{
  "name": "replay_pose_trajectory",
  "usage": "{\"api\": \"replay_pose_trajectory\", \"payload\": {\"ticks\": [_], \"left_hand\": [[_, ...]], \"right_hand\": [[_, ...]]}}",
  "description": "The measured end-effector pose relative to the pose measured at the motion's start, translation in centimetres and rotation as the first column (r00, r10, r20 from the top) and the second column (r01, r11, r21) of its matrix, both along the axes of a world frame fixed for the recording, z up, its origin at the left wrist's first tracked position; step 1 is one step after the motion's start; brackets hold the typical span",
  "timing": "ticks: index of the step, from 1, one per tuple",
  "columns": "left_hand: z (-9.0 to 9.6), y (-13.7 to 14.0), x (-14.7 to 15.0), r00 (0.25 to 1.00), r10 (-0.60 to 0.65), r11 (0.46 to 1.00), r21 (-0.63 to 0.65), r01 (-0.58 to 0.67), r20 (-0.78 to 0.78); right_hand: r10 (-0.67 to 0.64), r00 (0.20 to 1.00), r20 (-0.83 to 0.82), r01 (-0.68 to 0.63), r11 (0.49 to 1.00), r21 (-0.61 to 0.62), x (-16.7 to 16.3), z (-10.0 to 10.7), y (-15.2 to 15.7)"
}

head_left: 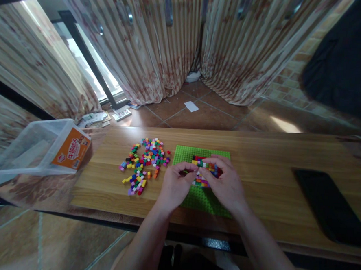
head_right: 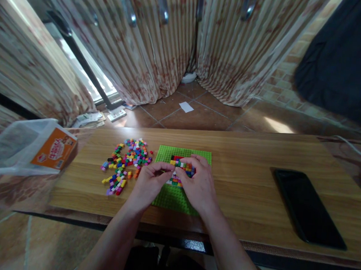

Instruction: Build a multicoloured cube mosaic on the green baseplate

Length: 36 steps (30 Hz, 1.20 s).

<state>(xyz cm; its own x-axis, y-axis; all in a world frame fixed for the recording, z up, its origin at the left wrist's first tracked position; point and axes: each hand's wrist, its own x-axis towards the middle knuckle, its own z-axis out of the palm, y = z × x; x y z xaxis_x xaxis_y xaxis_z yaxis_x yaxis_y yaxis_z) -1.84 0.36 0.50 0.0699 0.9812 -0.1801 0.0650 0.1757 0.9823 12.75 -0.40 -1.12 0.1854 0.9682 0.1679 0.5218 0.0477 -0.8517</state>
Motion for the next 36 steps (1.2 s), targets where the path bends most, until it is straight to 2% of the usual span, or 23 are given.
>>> {"api": "replay_pose_trajectory", "payload": {"ticks": [13,19,30,36], "left_hand": [[0.26,-0.37,0.5,0.985,0.039,0.997,0.074,-0.027,-0.17],[0.06,-0.3,0.46,0.992,0.034,0.992,0.124,-0.019,-0.122],[0.02,-0.27,0.04,0.994,-0.012,0.997,0.078,0.021,-0.105],[0.06,-0.05,-0.18,0.996,-0.012,0.998,0.065,0.017,-0.086]], "right_hand": [[-0.003,1.0,0.013,0.003,1.0,0.007,-0.06,-0.29,-0.08],[-0.022,0.999,0.049,0.022,1.0,0.002,-0.28,-0.36,-0.11],[0.009,0.996,0.09,-0.011,1.0,0.014,-0.47,-0.3,0.02],[0.065,0.998,0.007,-0.065,0.998,0.018,0.29,-0.67,0.12]]}}
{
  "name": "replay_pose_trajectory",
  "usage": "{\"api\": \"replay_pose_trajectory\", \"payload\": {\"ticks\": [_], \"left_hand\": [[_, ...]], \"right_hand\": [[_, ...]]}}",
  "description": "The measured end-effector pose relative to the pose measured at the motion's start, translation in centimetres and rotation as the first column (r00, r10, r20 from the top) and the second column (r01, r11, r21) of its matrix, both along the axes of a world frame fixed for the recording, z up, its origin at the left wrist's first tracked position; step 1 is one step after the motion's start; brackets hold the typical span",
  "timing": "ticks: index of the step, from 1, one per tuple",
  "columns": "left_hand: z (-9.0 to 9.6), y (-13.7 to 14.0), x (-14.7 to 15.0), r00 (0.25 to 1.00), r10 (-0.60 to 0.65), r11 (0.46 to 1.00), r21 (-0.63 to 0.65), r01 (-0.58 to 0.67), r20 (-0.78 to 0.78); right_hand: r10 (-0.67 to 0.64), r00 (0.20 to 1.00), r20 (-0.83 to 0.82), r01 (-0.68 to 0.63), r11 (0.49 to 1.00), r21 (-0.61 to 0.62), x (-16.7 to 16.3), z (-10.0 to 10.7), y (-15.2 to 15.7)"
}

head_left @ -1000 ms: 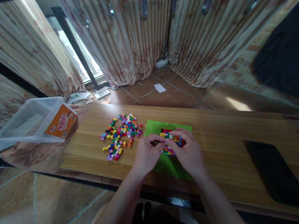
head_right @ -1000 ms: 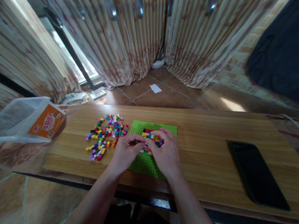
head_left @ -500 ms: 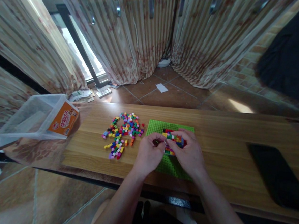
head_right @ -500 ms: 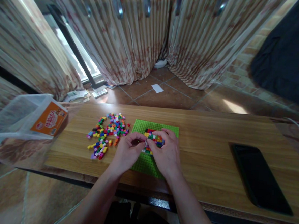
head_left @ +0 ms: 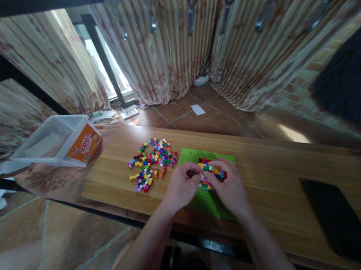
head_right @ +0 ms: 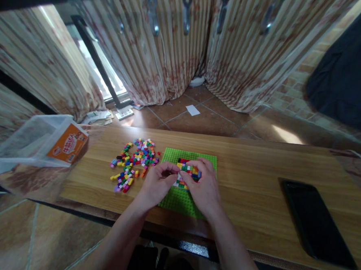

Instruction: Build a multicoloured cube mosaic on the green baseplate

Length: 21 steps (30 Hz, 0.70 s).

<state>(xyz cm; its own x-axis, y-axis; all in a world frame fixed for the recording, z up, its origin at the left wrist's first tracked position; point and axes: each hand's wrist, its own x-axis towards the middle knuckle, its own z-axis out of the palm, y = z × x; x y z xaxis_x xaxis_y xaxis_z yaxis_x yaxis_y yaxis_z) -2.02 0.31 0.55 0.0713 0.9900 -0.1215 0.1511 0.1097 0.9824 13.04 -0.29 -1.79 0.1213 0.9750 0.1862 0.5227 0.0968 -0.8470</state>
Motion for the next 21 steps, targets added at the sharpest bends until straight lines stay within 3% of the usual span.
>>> {"api": "replay_pose_trajectory", "payload": {"ticks": [5,8,11,14,18,21], "left_hand": [[0.2,-0.1,0.0,1.0,0.002,1.0,-0.021,-0.001,0.011],[0.2,-0.1,-0.3,0.999,-0.03,1.0,-0.009,0.03,-0.012],[0.1,0.4,-1.7,0.993,-0.047,0.997,0.049,0.052,-0.105],[0.1,1.3,-4.8,0.97,0.054,0.988,0.151,-0.019,-0.235],[0.3,1.6,-9.2,0.869,0.164,0.985,0.118,-0.122,-0.467],[0.6,1.2,-10.5,0.782,0.13,0.991,0.105,-0.083,-0.609]], "right_hand": [[0.008,0.994,-0.114,-0.01,1.0,-0.022,1.8,0.2,0.1],[0.026,0.999,-0.019,-0.026,0.999,-0.027,2.5,0.6,0.0],[0.157,0.981,0.112,-0.152,0.987,-0.047,2.7,0.8,-0.2],[0.237,0.957,0.166,-0.228,0.971,-0.072,2.8,0.5,-0.3],[0.257,0.944,0.206,-0.243,0.966,-0.091,3.6,-0.1,-0.1],[0.248,0.939,0.238,-0.234,0.969,-0.084,4.1,-0.3,0.2]]}}
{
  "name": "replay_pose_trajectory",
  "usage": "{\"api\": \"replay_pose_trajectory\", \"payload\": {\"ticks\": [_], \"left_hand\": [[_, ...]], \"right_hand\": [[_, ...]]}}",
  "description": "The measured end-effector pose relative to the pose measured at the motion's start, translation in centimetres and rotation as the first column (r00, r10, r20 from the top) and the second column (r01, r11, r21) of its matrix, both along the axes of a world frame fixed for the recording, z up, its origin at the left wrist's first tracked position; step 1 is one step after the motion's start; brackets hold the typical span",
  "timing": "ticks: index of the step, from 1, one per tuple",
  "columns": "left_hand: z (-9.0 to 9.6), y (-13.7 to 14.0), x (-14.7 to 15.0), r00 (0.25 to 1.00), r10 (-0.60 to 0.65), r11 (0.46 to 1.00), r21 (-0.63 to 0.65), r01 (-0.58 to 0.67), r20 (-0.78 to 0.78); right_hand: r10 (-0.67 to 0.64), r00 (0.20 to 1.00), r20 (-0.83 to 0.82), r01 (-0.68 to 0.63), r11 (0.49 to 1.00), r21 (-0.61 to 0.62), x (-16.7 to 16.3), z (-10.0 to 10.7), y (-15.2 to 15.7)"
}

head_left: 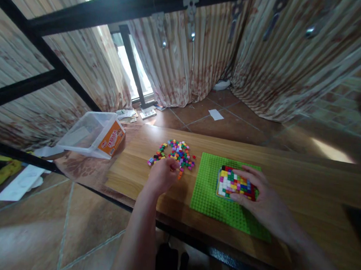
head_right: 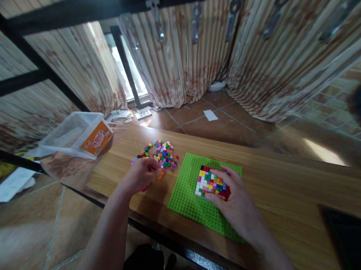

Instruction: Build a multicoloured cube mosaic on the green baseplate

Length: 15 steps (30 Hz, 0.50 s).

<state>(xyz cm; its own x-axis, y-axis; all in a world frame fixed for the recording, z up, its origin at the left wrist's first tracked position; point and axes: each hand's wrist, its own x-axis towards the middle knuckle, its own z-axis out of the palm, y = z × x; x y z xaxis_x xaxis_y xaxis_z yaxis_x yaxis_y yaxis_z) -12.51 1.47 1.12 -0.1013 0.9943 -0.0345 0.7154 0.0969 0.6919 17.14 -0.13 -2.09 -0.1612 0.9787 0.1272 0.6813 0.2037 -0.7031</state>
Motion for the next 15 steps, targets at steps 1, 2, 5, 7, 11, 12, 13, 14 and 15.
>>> {"api": "replay_pose_trajectory", "payload": {"ticks": [1,2,5,7,11,12,13,14,15], "left_hand": [[0.1,-0.2,0.0,0.998,-0.017,1.0,-0.011,0.017,-0.055],[0.2,-0.3,0.2,0.993,-0.03,0.999,-0.029,0.027,-0.113],[0.5,-0.6,1.2,0.957,-0.032,0.995,-0.096,0.005,-0.288],[0.6,-0.6,1.8,0.924,-0.029,0.992,-0.128,-0.022,-0.381],[0.6,-0.6,2.4,0.883,-0.029,0.986,-0.158,-0.052,-0.469],[0.6,-0.5,2.4,0.879,-0.032,0.985,-0.163,-0.052,-0.476],[0.6,-0.5,2.4,0.876,-0.037,0.985,-0.167,-0.05,-0.481],[0.6,-0.4,2.3,0.875,-0.039,0.985,-0.165,-0.047,-0.483],[0.6,-0.4,2.3,0.876,-0.032,0.987,-0.154,-0.049,-0.481]], "right_hand": [[-0.002,1.0,0.013,0.001,1.0,0.009,0.1,0.0,0.0],[-0.002,1.0,0.026,0.002,1.0,0.02,0.1,0.0,0.1],[-0.003,0.998,0.062,0.001,0.999,0.04,0.1,0.1,0.0],[-0.007,0.997,0.081,0.004,0.999,0.035,-0.1,0.3,0.0],[-0.011,0.996,0.083,0.009,0.999,0.031,-0.3,0.7,-0.1],[-0.013,0.997,0.076,0.011,0.999,0.031,-0.4,0.8,-0.1],[-0.018,0.998,0.064,0.016,0.999,0.033,-0.4,0.9,-0.1],[-0.026,0.998,0.048,0.024,0.999,0.037,-0.4,1.0,-0.1],[-0.038,0.999,0.028,0.036,0.998,0.045,-0.3,1.1,-0.1]]}}
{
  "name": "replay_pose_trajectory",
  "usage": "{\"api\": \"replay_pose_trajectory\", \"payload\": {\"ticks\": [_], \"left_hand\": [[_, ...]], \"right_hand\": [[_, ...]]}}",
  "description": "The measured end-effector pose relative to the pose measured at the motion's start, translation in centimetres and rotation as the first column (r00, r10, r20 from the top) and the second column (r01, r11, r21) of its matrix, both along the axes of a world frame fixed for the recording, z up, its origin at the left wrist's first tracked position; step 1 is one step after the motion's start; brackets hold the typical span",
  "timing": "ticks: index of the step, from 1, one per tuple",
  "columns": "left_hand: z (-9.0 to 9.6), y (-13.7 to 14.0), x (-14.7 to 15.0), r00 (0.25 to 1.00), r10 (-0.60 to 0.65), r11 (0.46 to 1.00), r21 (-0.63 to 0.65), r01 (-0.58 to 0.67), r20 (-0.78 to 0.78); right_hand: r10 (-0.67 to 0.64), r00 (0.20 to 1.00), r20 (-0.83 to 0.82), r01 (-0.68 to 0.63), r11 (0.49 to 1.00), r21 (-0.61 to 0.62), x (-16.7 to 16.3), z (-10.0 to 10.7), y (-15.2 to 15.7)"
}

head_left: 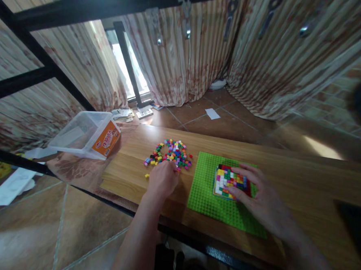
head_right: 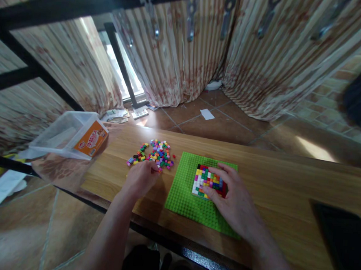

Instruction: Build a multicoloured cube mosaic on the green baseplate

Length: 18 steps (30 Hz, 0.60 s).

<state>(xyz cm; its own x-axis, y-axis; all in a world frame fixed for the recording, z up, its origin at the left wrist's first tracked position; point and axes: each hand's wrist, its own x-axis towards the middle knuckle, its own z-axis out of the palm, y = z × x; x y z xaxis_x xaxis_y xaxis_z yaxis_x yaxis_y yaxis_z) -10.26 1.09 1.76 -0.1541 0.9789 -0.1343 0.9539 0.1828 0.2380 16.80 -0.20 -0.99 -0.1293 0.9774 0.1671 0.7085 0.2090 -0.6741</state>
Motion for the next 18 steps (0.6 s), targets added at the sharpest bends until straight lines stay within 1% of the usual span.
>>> {"api": "replay_pose_trajectory", "payload": {"ticks": [2,3,5,6,8,9,10,12,14,18], "left_hand": [[0.2,0.1,-0.1,0.999,-0.001,0.999,0.053,-0.001,0.037],[0.3,0.2,0.0,0.997,-0.016,0.996,0.087,0.009,0.08],[0.5,0.2,0.5,0.972,-0.101,0.987,0.148,0.07,0.214],[0.6,0.2,1.0,0.941,-0.167,0.978,0.171,0.12,0.295],[0.6,-0.2,2.2,0.852,-0.286,0.954,0.21,0.212,0.439],[0.5,-0.4,2.9,0.812,-0.321,0.945,0.224,0.239,0.487],[0.4,-0.6,3.7,0.789,-0.342,0.938,0.236,0.255,0.51],[0.1,-0.9,5.0,0.782,-0.367,0.928,0.256,0.27,0.504],[-0.2,-1.0,6.0,0.794,-0.384,0.919,0.28,0.278,0.472],[-0.6,-0.7,7.0,0.814,-0.409,0.905,0.296,0.305,0.412]], "right_hand": [[-0.03,0.998,-0.059,0.031,0.999,0.031,0.1,0.3,0.1],[-0.046,0.994,-0.098,0.051,0.997,0.05,0.1,0.4,0.1],[-0.086,0.98,-0.182,0.102,0.991,0.083,0.0,0.7,0.1],[-0.104,0.969,-0.223,0.128,0.987,0.096,-0.1,0.9,0.1],[-0.125,0.95,-0.287,0.161,0.981,0.105,-0.4,1.0,0.1],[-0.127,0.943,-0.307,0.166,0.981,0.103,-0.6,1.1,0.0],[-0.125,0.94,-0.317,0.163,0.982,0.098,-0.8,1.1,0.0],[-0.116,0.943,-0.312,0.15,0.985,0.088,-1.1,1.1,-0.1],[-0.115,0.949,-0.292,0.147,0.985,0.088,-1.2,1.0,-0.1],[-0.118,0.953,-0.28,0.154,0.982,0.111,-1.2,0.9,-0.1]]}}
